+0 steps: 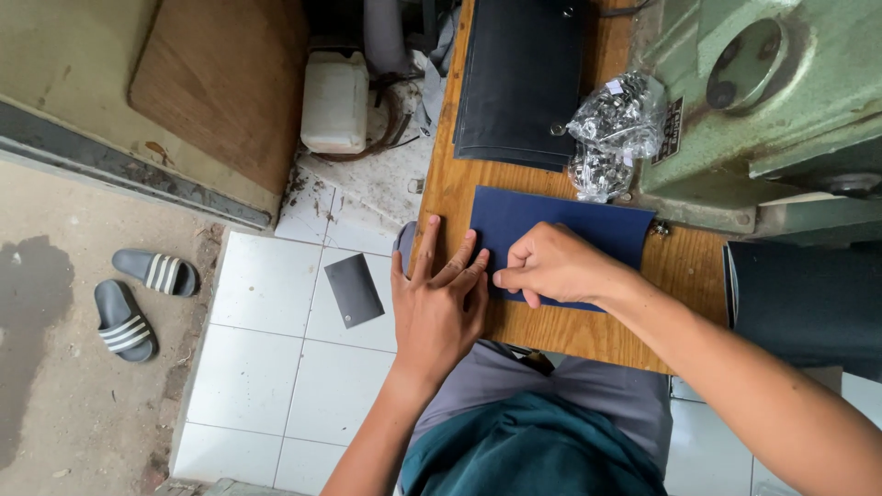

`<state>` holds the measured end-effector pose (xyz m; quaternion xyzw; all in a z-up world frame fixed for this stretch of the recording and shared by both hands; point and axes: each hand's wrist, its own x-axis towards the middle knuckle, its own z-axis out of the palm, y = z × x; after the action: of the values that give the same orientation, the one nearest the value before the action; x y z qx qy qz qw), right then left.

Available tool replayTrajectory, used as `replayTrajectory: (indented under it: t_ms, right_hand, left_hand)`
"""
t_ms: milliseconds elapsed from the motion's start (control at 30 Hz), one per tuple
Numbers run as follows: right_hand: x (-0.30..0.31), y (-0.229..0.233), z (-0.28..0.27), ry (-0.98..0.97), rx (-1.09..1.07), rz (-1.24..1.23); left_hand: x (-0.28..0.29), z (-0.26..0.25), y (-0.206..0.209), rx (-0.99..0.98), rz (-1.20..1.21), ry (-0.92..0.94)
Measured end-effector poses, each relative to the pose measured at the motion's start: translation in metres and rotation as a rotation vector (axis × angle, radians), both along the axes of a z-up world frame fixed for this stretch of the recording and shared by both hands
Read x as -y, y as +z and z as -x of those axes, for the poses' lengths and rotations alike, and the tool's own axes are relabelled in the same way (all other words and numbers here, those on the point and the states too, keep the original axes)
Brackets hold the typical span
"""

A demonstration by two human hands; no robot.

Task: The person attaches snap fasteners to leather pieces at a workbench. They pick up a leather piece, place a snap component through a hole, align it under a green hand-press machine, pull the press lever to set the fastener, then set the piece aside and repeat on additional black, green, and blue leather pieces.

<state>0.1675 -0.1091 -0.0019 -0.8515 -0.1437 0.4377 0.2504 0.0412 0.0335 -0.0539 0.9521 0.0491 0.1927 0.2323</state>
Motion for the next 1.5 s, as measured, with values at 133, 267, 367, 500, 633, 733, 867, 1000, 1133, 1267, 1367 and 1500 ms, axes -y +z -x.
replayTrajectory:
  t_ms: [133,267,367,500,633,733,867,1000,1133,1267,1367,1500]
  right_hand:
    - [0.000,0.002,0.005,-0.007,0.024,0.018]
    - [0.001,0.006,0.007,0.035,0.088,0.087]
    - [-0.003,0.012,0.005,0.073,0.138,0.154]
    - [-0.009,0.025,0.005,0.122,0.191,0.228]
    - [-0.003,0.019,0.008,0.140,0.252,0.250]
    - [0.004,0.019,0.016,0.107,0.323,0.159]
    - [0.009,0.021,0.032,0.201,0.379,0.176]
    - [0.000,0.025,0.046,0.271,0.340,0.170]
    - [-0.012,0.021,0.051,0.413,0.340,0.162]
    - [-0.025,0.023,0.053,0.524,0.345,0.167]
    - [-0.030,0.025,0.050,0.553,0.330,0.206]
    - [-0.032,0.026,0.041,0.579,0.308,0.207]
  left_hand:
    - [-0.002,0.000,0.006,-0.081,0.142,0.036]
    - [-0.010,-0.004,0.022,-0.265,0.304,0.159]
    - [-0.016,-0.005,0.021,-0.379,0.394,0.178]
    - [-0.019,-0.012,0.027,-0.410,0.466,0.173]
    - [-0.019,-0.010,0.026,-0.438,0.506,0.169]
    - [-0.021,-0.002,0.030,-0.373,0.468,0.120]
    - [-0.015,0.022,0.036,-0.291,0.566,0.086]
    - [0.001,0.055,0.030,-0.202,0.641,0.160]
    - [0.015,0.078,0.016,-0.071,0.776,0.358]
    - [0.019,0.095,0.007,-0.146,0.942,0.536]
    - [0.013,0.095,-0.005,-0.280,1.156,0.425]
    - [0.013,0.090,-0.020,-0.270,1.277,0.331]
